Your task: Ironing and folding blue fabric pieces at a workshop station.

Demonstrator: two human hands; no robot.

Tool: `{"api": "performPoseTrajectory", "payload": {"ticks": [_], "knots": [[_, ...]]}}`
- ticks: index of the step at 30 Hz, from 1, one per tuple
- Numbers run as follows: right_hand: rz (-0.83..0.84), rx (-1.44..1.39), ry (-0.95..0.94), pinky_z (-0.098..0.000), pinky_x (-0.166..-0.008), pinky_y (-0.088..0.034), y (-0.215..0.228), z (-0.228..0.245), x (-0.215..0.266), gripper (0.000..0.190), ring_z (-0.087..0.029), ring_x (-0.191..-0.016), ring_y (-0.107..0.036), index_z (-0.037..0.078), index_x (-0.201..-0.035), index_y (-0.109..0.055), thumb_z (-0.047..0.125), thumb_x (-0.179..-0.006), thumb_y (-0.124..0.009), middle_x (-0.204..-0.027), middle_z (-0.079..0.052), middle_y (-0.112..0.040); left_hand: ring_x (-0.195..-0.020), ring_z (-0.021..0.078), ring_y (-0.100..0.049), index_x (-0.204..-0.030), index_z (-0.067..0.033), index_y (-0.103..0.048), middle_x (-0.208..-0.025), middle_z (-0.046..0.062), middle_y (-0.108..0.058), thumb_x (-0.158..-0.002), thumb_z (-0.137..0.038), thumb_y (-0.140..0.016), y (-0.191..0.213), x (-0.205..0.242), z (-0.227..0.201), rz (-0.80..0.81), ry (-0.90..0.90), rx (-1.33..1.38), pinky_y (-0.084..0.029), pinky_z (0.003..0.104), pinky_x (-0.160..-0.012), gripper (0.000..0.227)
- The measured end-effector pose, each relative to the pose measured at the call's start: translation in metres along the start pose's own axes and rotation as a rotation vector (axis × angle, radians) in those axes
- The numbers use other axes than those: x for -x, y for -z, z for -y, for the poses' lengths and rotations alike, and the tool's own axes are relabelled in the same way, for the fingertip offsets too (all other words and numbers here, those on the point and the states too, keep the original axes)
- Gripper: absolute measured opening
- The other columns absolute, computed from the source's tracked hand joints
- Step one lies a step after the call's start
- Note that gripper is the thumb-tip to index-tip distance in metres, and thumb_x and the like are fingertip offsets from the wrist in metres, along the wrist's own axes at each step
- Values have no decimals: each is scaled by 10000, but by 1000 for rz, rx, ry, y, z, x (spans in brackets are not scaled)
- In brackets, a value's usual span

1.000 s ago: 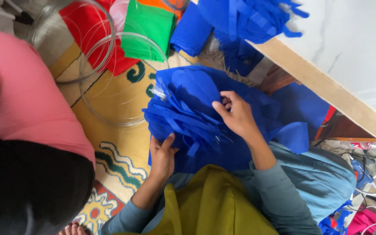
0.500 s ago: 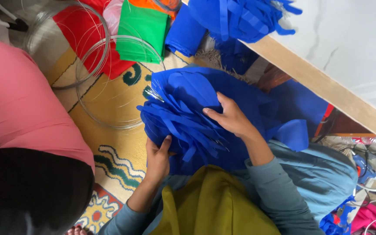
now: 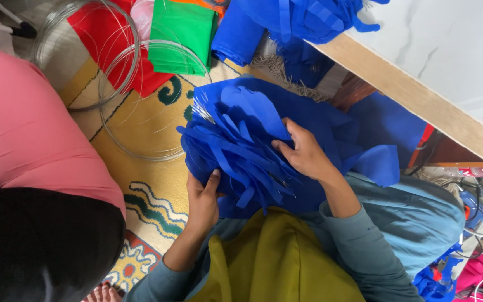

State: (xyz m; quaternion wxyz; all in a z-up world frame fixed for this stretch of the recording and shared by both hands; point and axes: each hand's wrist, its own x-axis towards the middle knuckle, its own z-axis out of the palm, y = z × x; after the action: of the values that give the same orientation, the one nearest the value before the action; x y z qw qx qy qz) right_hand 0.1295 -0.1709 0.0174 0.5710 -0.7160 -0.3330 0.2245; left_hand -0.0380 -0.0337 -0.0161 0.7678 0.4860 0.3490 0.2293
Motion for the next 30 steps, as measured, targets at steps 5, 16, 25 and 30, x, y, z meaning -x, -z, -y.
{"api": "performPoseTrajectory", "payload": {"ticks": [5, 16, 25, 30], "knots": [[3, -139, 18, -340, -789, -464, -4, -6, 2, 168, -118, -829, -528, 66, -958, -555, -29, -819, -563, -826, -47, -613, -680, 202, -631, -1222, -104, -428, -853, 88, -569, -842, -36, -491, 4, 1, -3, 5, -21, -1, -594, 373, -498, 392], [1, -292, 33, -336, -807, -463, 9, 57, -20, 212, -132, -860, -542, 52, -1013, -566, -9, -810, -583, -894, -58, -624, -624, 208, -628, -1098, -71, -469, -786, 94, -569, -804, -52, -580, -20, -1, -75, 18, -135, -74, -574, 358, -432, 315], [10, -272, 86, -374, -888, -460, 61, 83, -83, 369, -189, -1014, -522, 37, -1193, -473, 30, -835, -561, -1095, -94, -578, -631, 211, -595, -1086, -29, -442, -800, 125, -538, -775, -74, -618, -82, -33, -150, 110, -322, -85, -572, 328, -418, 360], [28, -203, 111, -352, -866, -490, 117, 99, -122, 335, -152, -975, -544, 76, -1171, -501, 58, -843, -565, -1069, -50, -584, -708, 231, -614, -1120, -62, -417, -916, 128, -539, -788, -52, -598, -132, -74, -168, 244, -334, 42, -587, 358, -435, 379]]}}
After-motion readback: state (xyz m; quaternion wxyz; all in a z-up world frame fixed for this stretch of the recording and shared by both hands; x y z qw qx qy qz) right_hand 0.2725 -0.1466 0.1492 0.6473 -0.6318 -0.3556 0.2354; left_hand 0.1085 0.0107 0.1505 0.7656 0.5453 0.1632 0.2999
